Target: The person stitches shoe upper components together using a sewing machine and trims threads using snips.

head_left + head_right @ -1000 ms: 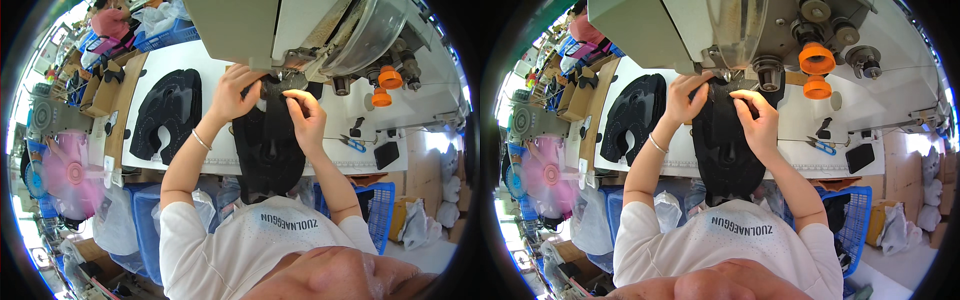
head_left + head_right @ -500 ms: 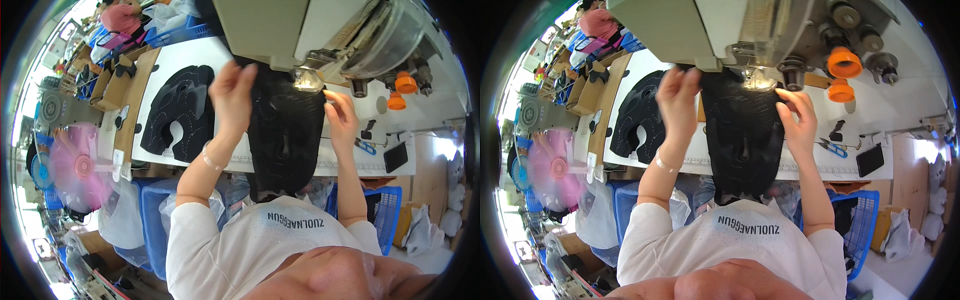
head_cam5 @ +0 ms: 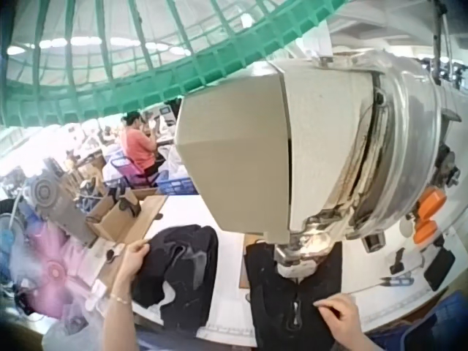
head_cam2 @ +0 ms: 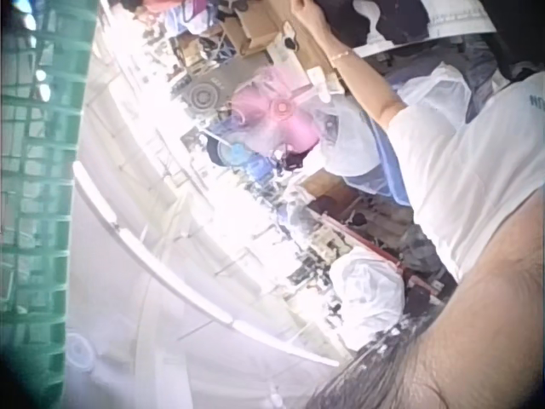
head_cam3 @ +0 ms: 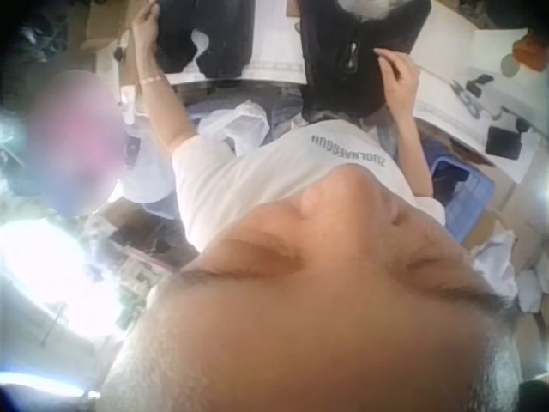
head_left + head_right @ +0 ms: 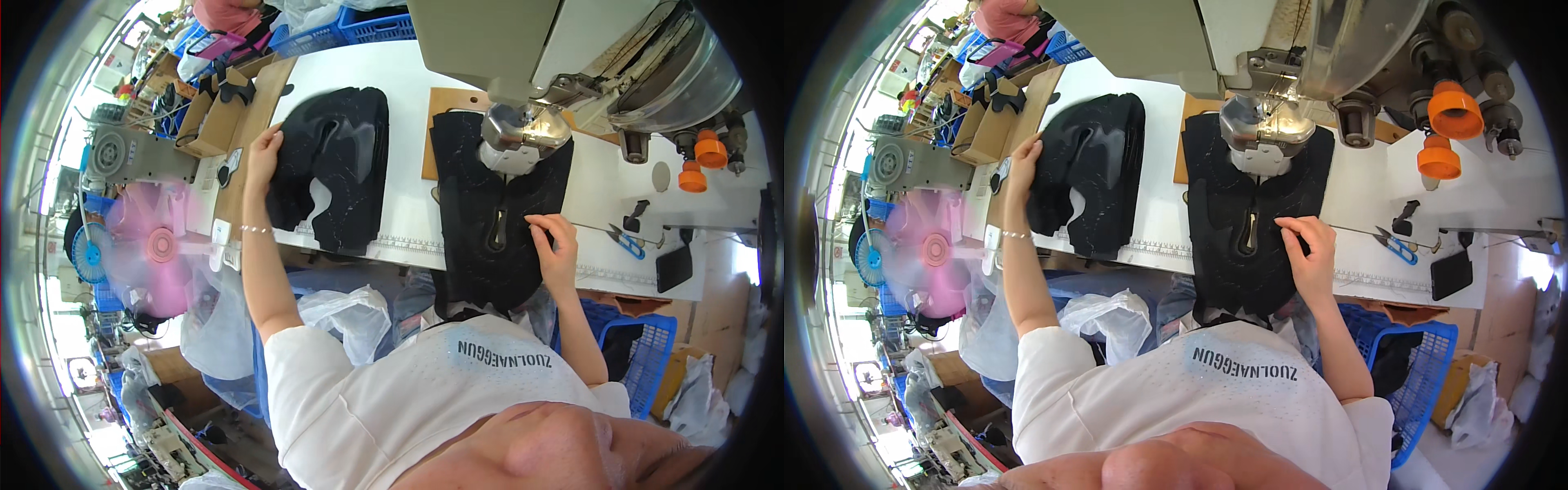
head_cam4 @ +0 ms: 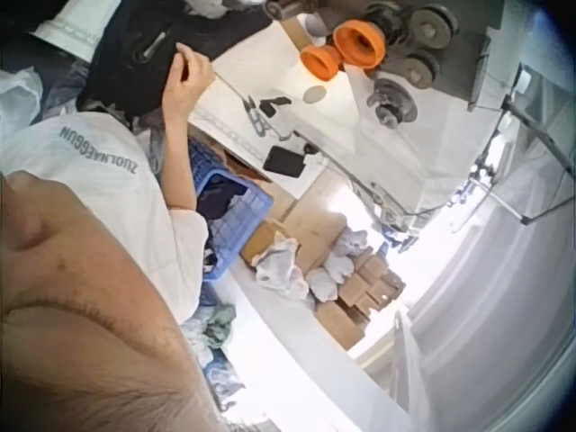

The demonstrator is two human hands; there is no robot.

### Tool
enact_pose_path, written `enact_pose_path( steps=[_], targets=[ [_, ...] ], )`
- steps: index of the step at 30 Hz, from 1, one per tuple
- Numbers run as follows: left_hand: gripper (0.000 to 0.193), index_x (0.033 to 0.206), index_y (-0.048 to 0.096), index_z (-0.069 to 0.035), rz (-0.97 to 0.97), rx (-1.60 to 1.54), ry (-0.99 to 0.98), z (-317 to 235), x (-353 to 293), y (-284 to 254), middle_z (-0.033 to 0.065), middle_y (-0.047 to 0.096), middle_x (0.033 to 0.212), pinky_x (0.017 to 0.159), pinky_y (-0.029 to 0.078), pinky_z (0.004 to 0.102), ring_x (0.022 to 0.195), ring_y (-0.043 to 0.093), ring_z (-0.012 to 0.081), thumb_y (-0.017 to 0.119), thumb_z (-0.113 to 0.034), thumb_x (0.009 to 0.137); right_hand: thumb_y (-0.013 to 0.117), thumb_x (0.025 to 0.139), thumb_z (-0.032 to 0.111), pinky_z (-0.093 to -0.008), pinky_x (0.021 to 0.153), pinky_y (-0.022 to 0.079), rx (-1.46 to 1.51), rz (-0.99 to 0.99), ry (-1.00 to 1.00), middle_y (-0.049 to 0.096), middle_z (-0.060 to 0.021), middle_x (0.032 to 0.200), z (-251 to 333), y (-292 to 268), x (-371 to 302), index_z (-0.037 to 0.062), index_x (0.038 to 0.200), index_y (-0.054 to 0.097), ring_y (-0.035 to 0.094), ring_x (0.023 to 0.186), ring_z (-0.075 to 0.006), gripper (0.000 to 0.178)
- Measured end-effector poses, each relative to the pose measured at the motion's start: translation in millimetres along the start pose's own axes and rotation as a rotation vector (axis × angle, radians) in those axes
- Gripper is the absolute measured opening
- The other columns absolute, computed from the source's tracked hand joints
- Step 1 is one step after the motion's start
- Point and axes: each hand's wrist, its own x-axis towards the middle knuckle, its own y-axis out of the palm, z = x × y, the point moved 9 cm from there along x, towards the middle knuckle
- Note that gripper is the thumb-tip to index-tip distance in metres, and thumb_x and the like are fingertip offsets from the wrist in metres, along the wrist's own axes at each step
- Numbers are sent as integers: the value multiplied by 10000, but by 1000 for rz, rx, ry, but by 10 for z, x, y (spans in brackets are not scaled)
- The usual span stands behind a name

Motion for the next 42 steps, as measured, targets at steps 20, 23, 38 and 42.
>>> enact_pose_path(
  steps=[20,23,38,42],
  targets=[
    [532,1339,520,32,-7,-94,703,-2453,-2336,1870,177,604,1262,821,501,270,917,630,217,626,63,818,649,877,91,-307,855,381,-94,-43,-172,630,-12,886,533,-494,522,94,1100,675,560,812,-159,225],
    [492,1343,527,3,229,-634,347,-2350,-2107,2430,169,582,1216,768,481,291,902,581,187,591,81,862,655,894,108,-241,714,404,246,79,-34,606,26,857,610,-345,723,101,1197,639,526,715,-79,304],
    [293,985,722,17,-102,129,1445,-2839,-2276,2328,124,662,1022,892,578,366,1046,656,279,668,-33,702,659,905,121,-173,489,333,390,124,153,536,65,738,396,-409,878,78,1236,633,412,546,9,335],
    [299,984,719,18,-105,133,1438,-2864,-2238,2321,120,657,1028,895,577,365,1044,657,277,671,-34,693,648,914,140,-173,464,316,387,103,154,483,71,652,361,-399,916,78,1230,630,404,496,4,323]
  ],
)
